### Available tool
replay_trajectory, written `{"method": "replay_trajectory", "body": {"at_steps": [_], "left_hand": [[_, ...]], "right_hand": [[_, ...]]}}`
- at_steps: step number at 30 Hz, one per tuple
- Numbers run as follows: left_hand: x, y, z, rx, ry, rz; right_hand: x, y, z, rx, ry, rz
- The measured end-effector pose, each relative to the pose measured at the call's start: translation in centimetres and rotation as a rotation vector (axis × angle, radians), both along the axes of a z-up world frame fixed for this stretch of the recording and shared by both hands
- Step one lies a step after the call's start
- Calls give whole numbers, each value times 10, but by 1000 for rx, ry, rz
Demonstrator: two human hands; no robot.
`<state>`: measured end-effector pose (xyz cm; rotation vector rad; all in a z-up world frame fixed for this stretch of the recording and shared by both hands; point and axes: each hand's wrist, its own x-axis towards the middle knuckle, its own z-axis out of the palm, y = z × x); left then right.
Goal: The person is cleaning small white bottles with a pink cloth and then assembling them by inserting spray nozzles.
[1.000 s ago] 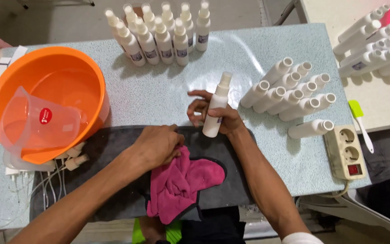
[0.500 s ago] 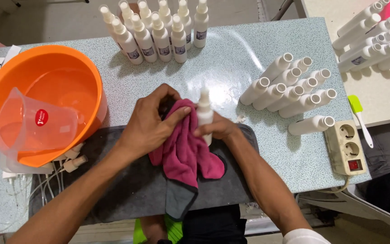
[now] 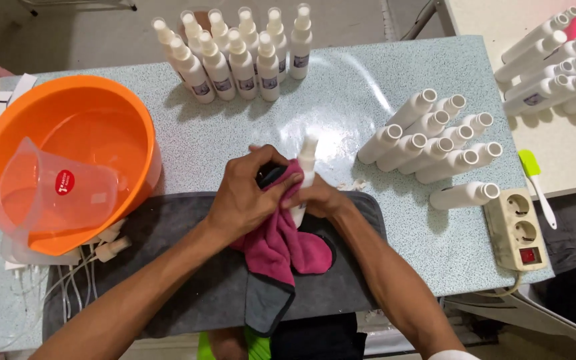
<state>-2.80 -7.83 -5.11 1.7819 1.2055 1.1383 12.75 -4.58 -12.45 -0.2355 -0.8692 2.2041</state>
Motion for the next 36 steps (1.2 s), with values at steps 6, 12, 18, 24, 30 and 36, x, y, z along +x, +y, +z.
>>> {"method": "replay_trajectory", "body": {"at_steps": [6,12,18,24,30,36], "left_hand": [[-6,12,12,-12,-5,17],[6,4,9,-98,-38,-18],[3,15,2,-148,-57,18],[18,-18,-19,-34,12,54],[9,4,-6,62,30,61],[29,-24,-23,88,93,-27]], "right_hand": [[6,-1,-83,-11,10,52],[15,8,-58,-141,227,90],[26,20,-194,-189,306,164],[-7,1,6,-133,227,45],[13,23,-130,-197,187,61],[2,11,-7,-104,288,136]]}}
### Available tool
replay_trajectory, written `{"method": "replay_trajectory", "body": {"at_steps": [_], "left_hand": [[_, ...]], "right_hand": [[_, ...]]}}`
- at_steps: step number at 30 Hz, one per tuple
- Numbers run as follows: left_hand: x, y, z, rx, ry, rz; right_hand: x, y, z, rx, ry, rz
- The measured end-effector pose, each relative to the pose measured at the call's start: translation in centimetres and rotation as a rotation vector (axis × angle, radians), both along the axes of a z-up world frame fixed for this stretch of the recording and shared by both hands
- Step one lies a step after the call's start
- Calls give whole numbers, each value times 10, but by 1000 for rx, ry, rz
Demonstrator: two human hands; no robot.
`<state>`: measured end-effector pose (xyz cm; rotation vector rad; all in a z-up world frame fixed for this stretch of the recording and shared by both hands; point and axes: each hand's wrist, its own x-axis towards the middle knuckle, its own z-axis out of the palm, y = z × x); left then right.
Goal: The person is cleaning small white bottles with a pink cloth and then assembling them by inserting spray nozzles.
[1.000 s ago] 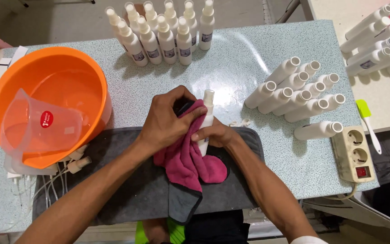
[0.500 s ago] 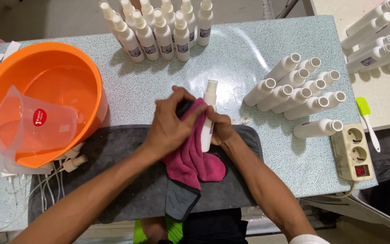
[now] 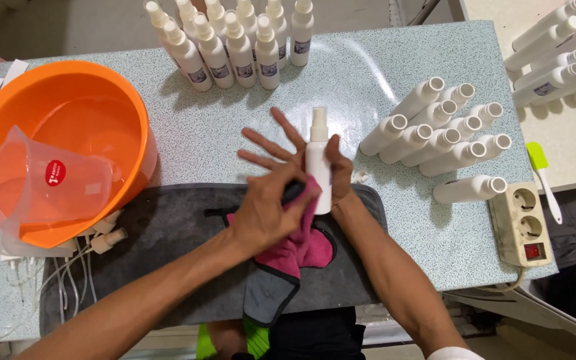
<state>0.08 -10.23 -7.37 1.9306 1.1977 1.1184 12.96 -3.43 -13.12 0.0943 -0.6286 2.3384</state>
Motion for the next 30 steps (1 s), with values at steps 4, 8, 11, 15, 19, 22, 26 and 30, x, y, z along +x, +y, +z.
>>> {"method": "replay_trajectory", "body": {"at_steps": [4,8,11,15,19,22,26,30], "left_hand": [[-5,3,5,48,37,-79],[-12,16,39,-41,-72,-21],[-16,19,53,-75,-79,23],[-9,16,46,-95,-73,-20],[-15,16,52,-151,-79,-89],[-22,16,61,-188,-125,-103],[-32,15,70,-363,-314,-239],[-45,24,66,-461,-262,-285]], "right_hand": [[5,3,-8,111,79,55],[5,-7,-5,136,-59,-77],[7,-2,-59,117,-38,-112],[-3,5,-38,176,-7,-52],[0,7,-36,243,-11,-26],[4,8,-35,152,-20,-91],[6,4,-30,115,-132,-158],[9,11,-72,106,-252,-232]]}}
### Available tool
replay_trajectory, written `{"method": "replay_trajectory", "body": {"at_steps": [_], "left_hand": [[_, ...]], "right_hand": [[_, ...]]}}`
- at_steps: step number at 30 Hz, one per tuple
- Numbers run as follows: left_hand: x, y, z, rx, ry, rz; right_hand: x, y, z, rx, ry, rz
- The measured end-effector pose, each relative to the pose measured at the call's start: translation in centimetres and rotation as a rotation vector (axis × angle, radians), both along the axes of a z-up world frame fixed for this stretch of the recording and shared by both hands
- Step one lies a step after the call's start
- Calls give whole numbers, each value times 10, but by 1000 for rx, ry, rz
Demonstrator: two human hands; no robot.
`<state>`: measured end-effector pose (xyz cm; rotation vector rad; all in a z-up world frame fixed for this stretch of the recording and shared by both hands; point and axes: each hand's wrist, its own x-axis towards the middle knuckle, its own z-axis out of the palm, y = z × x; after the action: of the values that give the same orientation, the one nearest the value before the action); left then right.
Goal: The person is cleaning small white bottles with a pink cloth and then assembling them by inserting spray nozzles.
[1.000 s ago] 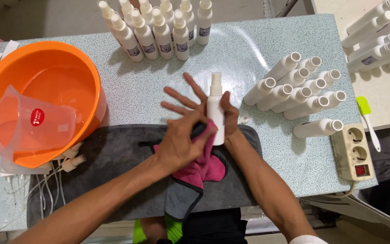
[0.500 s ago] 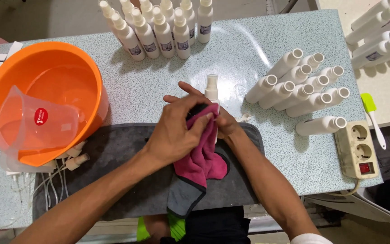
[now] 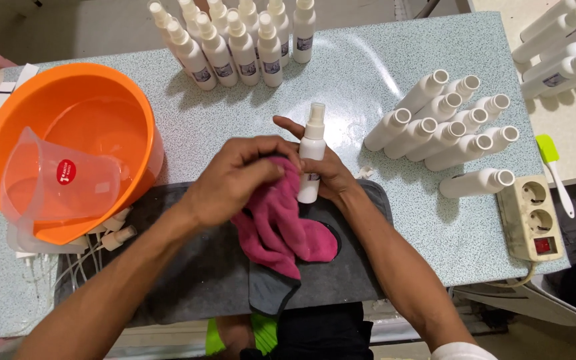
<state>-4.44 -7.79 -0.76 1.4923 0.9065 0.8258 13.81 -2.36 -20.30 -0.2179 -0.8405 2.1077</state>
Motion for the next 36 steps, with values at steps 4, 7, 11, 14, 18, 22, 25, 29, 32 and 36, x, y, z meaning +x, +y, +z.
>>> {"method": "replay_trajectory", "body": {"at_steps": [4,7,11,14,18,22,25,29,32,36], "left_hand": [[-6,9,-10,-27,44,46],[-7,6,-9,-55,190,70],[-14,6,5,175,383,15],[-22,11,-1,231,419,7],[-28,16,-9,260,427,63],[-22,13,-19,281,391,92],[-15,12,-45,500,315,144],[-12,12,-59,666,475,290],[-9,7,-68,743,521,346],[-1,2,-85,967,651,249]], "right_hand": [[-7,-5,37,-32,-85,-54],[-11,-7,50,27,-197,-122],[-15,-7,45,95,-353,-261],[-18,-8,43,176,-489,-342],[-18,-9,45,207,-596,-382],[-17,-9,35,240,-706,-429],[-19,-14,33,368,-754,-442],[-28,-28,40,455,-850,-551],[-31,-35,62,469,-894,-614],[-28,-34,36,519,-874,-568]]}}
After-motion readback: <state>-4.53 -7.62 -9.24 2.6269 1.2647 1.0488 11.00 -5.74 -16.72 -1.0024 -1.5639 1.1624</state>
